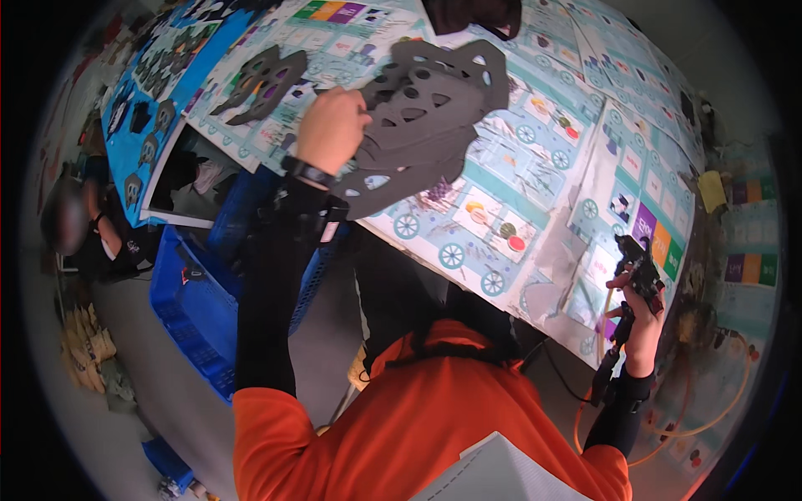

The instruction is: Spraying adhesive onto shoe upper components using a specialized glue spray gun.

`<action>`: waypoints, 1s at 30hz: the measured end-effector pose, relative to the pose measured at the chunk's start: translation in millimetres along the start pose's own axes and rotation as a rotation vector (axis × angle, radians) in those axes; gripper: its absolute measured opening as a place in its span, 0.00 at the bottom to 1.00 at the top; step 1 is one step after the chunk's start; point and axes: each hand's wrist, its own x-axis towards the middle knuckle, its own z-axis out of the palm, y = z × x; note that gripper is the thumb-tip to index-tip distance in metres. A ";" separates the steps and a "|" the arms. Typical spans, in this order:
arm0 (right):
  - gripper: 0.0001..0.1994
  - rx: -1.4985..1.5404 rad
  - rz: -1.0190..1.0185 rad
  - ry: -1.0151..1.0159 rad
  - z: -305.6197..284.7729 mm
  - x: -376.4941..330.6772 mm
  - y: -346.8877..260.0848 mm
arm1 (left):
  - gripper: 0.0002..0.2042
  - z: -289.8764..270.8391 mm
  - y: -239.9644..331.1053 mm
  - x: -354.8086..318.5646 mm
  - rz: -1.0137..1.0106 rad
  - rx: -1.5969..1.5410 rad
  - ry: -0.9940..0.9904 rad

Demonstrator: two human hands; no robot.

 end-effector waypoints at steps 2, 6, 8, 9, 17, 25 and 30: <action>0.16 0.014 0.055 0.008 -2.9 -6.7 -7.6 | 0.06 -17.5 16.5 -1.0 0.077 -0.160 0.013; 0.17 0.093 -0.011 -0.006 -10.9 -14.7 -18.4 | 0.06 -46.5 69.6 -30.4 -0.009 -0.612 0.000; 0.18 0.049 -0.089 -0.010 -12.0 -18.9 -26.5 | 0.06 -43.5 94.5 -39.6 -0.023 -0.761 -0.010; 0.18 0.062 -0.111 0.035 -11.0 -21.4 -31.5 | 0.06 -38.6 104.5 -44.0 -0.075 -0.925 -0.082; 0.24 -0.027 0.061 -0.065 17.4 -24.5 -61.8 | 0.06 65.4 141.4 -89.5 -0.142 -1.053 -0.440; 0.22 -0.013 0.324 -0.538 59.7 1.1 -30.6 | 0.08 101.0 121.2 -113.7 0.266 -0.529 0.124; 0.26 -0.002 0.502 -0.518 73.0 -2.7 -29.4 | 0.09 104.7 115.6 -116.1 0.306 -0.591 0.068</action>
